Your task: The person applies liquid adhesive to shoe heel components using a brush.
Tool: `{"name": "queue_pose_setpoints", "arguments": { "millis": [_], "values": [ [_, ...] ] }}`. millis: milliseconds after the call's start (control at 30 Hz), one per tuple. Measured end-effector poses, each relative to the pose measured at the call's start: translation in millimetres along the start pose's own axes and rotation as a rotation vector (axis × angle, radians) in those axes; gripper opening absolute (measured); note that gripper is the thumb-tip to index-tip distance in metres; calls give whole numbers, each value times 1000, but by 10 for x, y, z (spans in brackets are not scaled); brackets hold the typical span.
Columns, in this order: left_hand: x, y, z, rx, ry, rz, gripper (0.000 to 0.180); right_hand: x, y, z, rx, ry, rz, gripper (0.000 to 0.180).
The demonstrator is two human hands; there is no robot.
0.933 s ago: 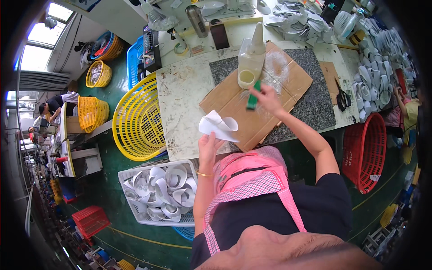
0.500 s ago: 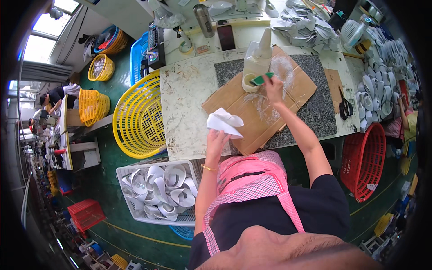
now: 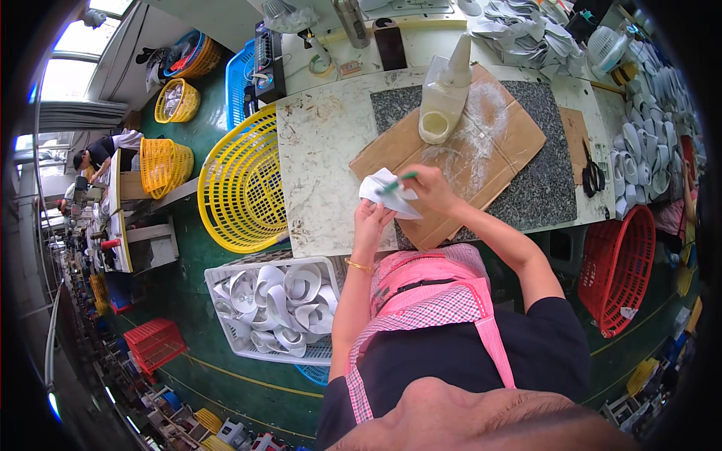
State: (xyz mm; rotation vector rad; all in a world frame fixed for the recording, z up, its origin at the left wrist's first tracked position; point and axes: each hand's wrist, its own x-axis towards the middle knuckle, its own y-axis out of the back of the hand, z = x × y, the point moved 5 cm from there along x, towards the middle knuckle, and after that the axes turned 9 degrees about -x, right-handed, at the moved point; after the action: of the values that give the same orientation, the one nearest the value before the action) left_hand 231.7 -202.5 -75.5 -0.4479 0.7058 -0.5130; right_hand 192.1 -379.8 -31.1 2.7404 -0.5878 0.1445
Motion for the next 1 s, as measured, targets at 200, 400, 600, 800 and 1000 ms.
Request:
{"name": "queue_pose_setpoints", "arguments": {
  "millis": [200, 400, 600, 800, 1000],
  "values": [
    [-33, 94, -137, -113, 58, 27, 32, -228, 156, -39, -68, 46, -165, 10],
    [25, 67, -90, -153, 21, -16, 35, -279, 67, -260, -230, 209, -62, 9],
    [-16, 231, -195, -289, -11, 74, 31, -637, 125, -58, -141, 7, 165, 10],
    [-51, 297, -176, -275, 2, 71, 35, -752, 59, 102, -90, -99, 168, 11],
    [-61, 161, -194, -102, -58, 21, 34, -621, -150, -256, -90, 25, 223, 12]
  ]
}}
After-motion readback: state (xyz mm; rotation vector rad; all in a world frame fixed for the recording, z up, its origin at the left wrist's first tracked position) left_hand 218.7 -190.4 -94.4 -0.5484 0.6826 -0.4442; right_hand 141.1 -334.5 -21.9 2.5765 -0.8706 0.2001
